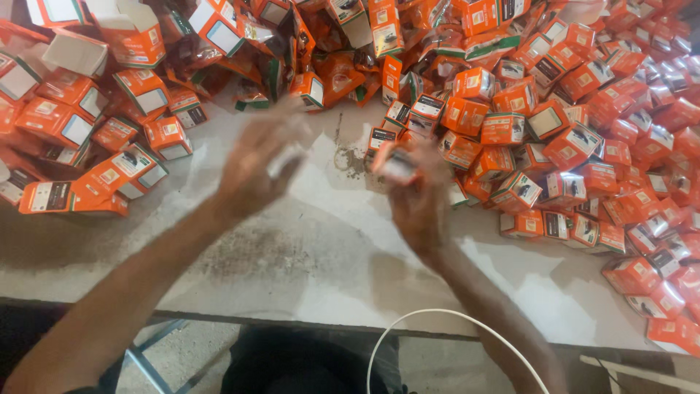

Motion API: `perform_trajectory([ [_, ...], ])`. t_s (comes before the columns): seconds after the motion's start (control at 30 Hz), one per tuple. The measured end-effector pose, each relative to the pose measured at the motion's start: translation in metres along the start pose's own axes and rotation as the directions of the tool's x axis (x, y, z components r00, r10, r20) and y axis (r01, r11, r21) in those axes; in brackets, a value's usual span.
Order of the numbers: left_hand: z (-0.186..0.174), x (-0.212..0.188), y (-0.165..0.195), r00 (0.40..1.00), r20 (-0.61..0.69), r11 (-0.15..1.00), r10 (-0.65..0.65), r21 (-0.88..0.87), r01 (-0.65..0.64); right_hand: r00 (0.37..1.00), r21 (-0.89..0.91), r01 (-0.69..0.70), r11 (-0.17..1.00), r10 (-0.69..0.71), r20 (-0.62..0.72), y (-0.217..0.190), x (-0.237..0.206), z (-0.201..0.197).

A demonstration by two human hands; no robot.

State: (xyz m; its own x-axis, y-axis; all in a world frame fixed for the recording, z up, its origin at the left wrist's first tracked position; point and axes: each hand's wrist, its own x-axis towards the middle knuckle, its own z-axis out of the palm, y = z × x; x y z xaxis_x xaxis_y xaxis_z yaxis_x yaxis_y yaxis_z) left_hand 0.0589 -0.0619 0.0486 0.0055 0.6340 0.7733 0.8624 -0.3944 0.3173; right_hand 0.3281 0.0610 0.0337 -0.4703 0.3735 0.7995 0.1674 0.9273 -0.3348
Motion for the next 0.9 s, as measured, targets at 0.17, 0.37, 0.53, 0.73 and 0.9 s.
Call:
perform_trajectory([
  [0.17,-0.029,0.065,-0.103,0.937,-0.35,0.928,0.012,0.352,0.12,0.988,-0.255,0.037,0.966,-0.074,-0.137,0.0,0.007,-0.021],
  [0.37,0.019,0.037,-0.024,0.929,-0.154,0.942,-0.336,-0.061,0.33,0.962,0.178,-0.204,0.963,0.163,0.219,-0.021,-0.026,0.012],
  [0.53,0.06,-0.01,0.061,0.921,0.264,0.86,-0.287,-0.353,0.369,0.849,0.098,-0.433,0.896,0.368,0.38,-0.023,-0.039,0.032],
  [0.73,0.021,0.03,-0.075,0.892,0.111,0.779,-0.438,0.542,0.315,0.835,0.29,-0.475,0.831,0.321,0.447,-0.014,-0.043,0.035],
  [0.9,0.027,0.015,-0.114,0.84,0.328,0.751,-0.432,0.647,0.134,0.825,0.231,-0.392,0.891,0.229,0.516,-0.008,-0.039,0.034],
])
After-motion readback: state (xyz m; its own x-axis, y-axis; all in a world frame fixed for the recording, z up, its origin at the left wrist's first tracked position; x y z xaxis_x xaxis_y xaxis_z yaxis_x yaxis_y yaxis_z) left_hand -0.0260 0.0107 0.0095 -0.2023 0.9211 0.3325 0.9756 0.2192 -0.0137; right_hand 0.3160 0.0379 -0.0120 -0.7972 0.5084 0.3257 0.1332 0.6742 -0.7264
